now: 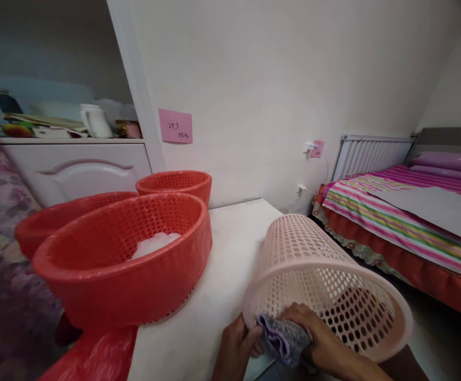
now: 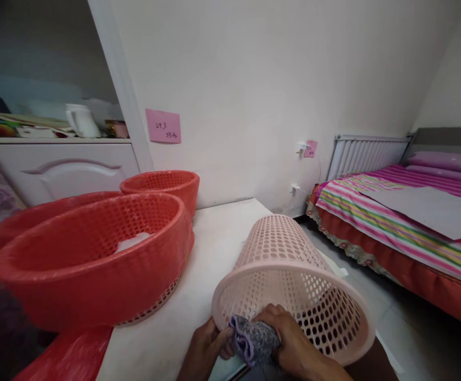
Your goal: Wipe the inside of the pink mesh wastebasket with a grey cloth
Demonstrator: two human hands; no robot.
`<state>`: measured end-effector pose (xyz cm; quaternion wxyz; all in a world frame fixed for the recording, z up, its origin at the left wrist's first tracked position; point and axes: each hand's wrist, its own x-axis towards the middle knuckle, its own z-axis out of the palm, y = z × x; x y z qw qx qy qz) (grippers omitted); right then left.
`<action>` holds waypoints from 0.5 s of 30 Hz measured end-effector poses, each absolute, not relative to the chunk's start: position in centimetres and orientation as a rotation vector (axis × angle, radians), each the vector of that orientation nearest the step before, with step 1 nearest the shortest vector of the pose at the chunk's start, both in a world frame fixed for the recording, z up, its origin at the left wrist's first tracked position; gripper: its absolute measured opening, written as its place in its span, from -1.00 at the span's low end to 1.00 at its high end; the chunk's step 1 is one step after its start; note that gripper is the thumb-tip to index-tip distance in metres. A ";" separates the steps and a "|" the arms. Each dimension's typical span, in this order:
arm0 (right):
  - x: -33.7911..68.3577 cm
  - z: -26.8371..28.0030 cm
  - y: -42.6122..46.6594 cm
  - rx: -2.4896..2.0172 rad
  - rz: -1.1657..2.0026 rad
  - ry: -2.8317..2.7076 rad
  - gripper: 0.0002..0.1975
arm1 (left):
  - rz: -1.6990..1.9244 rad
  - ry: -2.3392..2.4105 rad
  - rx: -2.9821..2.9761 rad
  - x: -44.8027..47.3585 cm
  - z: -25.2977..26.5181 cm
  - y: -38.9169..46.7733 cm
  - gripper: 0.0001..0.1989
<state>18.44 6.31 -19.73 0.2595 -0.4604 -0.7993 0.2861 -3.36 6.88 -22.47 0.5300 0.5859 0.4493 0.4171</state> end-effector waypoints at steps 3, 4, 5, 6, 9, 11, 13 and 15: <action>18.1 -19.1 7.2 -1.182 0.846 -2.035 -0.53 | 0.998 1.103 1.475 -3.8 -21.2 6.4 -0.66; 18.0 -19.0 7.5 -1.172 0.853 -2.002 -0.53 | 0.997 1.125 1.501 -3.9 -20.9 6.3 -0.66; 18.0 -18.9 7.9 -1.167 0.840 -1.979 -0.52 | 1.000 1.148 1.523 -4.0 -20.6 6.2 -0.64; 18.2 -18.8 8.4 -1.166 0.805 -1.970 -0.51 | 1.004 1.167 1.536 -4.2 -20.4 6.1 -0.63; 18.9 -18.9 10.5 -1.221 0.559 -1.964 -0.46 | 1.013 1.224 1.545 -4.7 -20.1 6.1 -0.62; 19.4 -19.1 12.5 -1.303 0.393 -1.904 -0.42 | 1.037 1.299 1.546 -5.1 -20.1 6.2 -0.63; 19.5 -19.3 14.8 -1.385 0.304 -1.804 -0.47 | 1.067 1.371 1.524 -5.3 -20.5 6.6 -0.67; 18.9 -19.6 17.2 -1.442 0.283 -1.723 -0.61 | 1.065 1.368 1.467 -5.4 -21.1 7.0 -0.75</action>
